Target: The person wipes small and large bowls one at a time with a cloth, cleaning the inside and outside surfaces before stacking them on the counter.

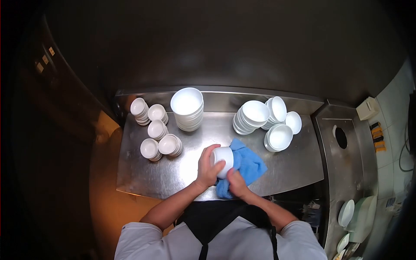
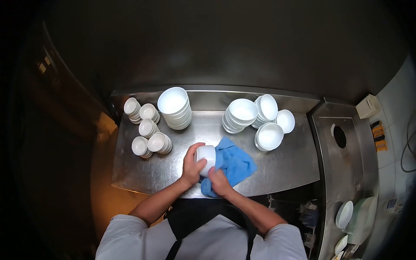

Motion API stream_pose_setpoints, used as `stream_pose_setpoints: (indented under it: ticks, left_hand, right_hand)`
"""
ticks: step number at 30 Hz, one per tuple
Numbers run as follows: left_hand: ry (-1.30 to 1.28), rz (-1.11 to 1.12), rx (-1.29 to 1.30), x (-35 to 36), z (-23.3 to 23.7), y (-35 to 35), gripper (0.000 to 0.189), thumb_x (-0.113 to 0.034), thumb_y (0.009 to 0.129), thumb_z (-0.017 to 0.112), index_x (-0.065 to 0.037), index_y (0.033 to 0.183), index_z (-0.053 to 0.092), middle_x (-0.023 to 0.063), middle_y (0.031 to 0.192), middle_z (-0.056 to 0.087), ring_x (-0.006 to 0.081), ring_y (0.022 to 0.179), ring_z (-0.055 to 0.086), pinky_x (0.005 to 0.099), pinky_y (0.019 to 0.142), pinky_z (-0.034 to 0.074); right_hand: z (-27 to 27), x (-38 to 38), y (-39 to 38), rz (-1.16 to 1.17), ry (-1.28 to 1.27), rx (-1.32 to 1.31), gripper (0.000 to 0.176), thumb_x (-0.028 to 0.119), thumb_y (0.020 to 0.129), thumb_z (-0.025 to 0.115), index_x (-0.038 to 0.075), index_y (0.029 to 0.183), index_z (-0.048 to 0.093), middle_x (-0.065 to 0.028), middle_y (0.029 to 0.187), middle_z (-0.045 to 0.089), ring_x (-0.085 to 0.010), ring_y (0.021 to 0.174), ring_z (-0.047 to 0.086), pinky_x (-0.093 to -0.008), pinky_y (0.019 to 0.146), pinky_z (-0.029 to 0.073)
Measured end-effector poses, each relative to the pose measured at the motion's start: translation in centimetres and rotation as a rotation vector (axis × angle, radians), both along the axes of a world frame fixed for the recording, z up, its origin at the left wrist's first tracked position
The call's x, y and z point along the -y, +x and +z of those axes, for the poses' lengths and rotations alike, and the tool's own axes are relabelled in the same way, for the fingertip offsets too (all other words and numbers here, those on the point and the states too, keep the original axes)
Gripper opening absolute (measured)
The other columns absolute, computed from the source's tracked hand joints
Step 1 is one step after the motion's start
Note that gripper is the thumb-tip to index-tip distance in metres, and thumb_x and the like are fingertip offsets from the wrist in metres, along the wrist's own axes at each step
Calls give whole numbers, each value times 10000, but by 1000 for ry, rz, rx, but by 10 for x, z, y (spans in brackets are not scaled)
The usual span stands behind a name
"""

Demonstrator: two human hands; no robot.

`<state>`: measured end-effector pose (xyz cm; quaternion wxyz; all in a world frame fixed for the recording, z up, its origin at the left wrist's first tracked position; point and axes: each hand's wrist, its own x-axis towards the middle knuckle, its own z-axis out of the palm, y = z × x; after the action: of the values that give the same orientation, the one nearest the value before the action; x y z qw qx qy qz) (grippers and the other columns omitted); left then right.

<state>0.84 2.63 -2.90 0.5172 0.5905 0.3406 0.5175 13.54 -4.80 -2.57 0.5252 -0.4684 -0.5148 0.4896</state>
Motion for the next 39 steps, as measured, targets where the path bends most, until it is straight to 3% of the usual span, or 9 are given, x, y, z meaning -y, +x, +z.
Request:
stream_pose_setpoints:
  ticks: [2, 6, 11, 19, 23, 27, 28, 35, 39]
  left_hand:
    - [483, 106, -101, 1, 5, -9, 768, -549, 850, 622, 49, 1300, 452, 239, 1230, 503, 331, 1088, 537, 415, 964, 430]
    - [425, 79, -109, 4, -4, 3, 1021, -725, 787, 606, 32, 1409, 319, 245, 1343, 414, 338, 1222, 469, 429, 1046, 371]
    - [-672, -421, 581, 7, 11, -5, 617, -350, 961, 599, -41, 1429, 342, 120, 1316, 536, 226, 1218, 512, 389, 1052, 388]
    - [-713, -427, 378, 35, 16, -4, 479, -276, 855, 763, -25, 1185, 525, 63, 1109, 639, 157, 1022, 603, 314, 924, 465]
    - [-266, -303, -342, 37, 43, -13, 303, -175, 770, 819, -36, 947, 616, 55, 925, 663, 130, 877, 598, 272, 859, 443]
    - [487, 3, -647, -5, 4, 7, 323, -249, 705, 821, -26, 862, 647, 135, 814, 647, 344, 796, 605, 461, 952, 428]
    - [568, 60, -701, -19, -11, 14, 287, -248, 740, 787, -45, 882, 643, 96, 793, 646, 312, 816, 596, 476, 970, 393]
    - [636, 255, -881, -95, -76, 36, 186, -56, 766, 697, -48, 951, 673, 93, 905, 689, 294, 898, 635, 504, 1031, 390]
    - [579, 336, -843, -93, -43, 60, 341, -65, 811, 665, -2, 1145, 628, 186, 1149, 645, 356, 1148, 570, 514, 1100, 335]
  right_hand:
    - [23, 4, -12, -123, -140, -322, 377, 289, 1005, 499, -27, 1191, 590, -123, 1120, 647, -224, 1030, 613, -342, 902, 462]
    - [34, -11, 0, -269, -108, -163, 358, 258, 950, 601, -20, 1175, 595, -92, 1099, 649, -196, 999, 615, -336, 880, 474]
    - [53, -14, 26, -373, -356, -505, 345, 228, 884, 669, 7, 1139, 600, -77, 1029, 655, -171, 904, 627, -333, 810, 505]
    - [18, -24, 53, -814, -169, -86, 231, 221, 894, 667, -8, 921, 673, -57, 878, 681, -136, 817, 628, -313, 752, 498]
    - [7, -14, 90, -794, -58, -45, 241, 201, 893, 670, -37, 924, 669, -69, 876, 686, -140, 796, 630, -318, 740, 503]
    - [8, 0, 105, -657, 2, -81, 247, 202, 899, 659, -37, 961, 671, -74, 901, 688, -143, 831, 633, -311, 769, 501]
    - [12, 1, 104, -655, 5, -110, 246, 202, 900, 657, -35, 967, 671, -75, 907, 688, -143, 837, 633, -310, 777, 500]
    - [10, 14, 128, -596, -19, -133, 250, 211, 906, 661, -26, 985, 673, -77, 925, 691, -149, 864, 642, -311, 793, 503]
    - [0, 17, 136, -517, -60, -185, 255, 205, 908, 665, -32, 1001, 674, -85, 942, 700, -154, 873, 650, -312, 798, 510]
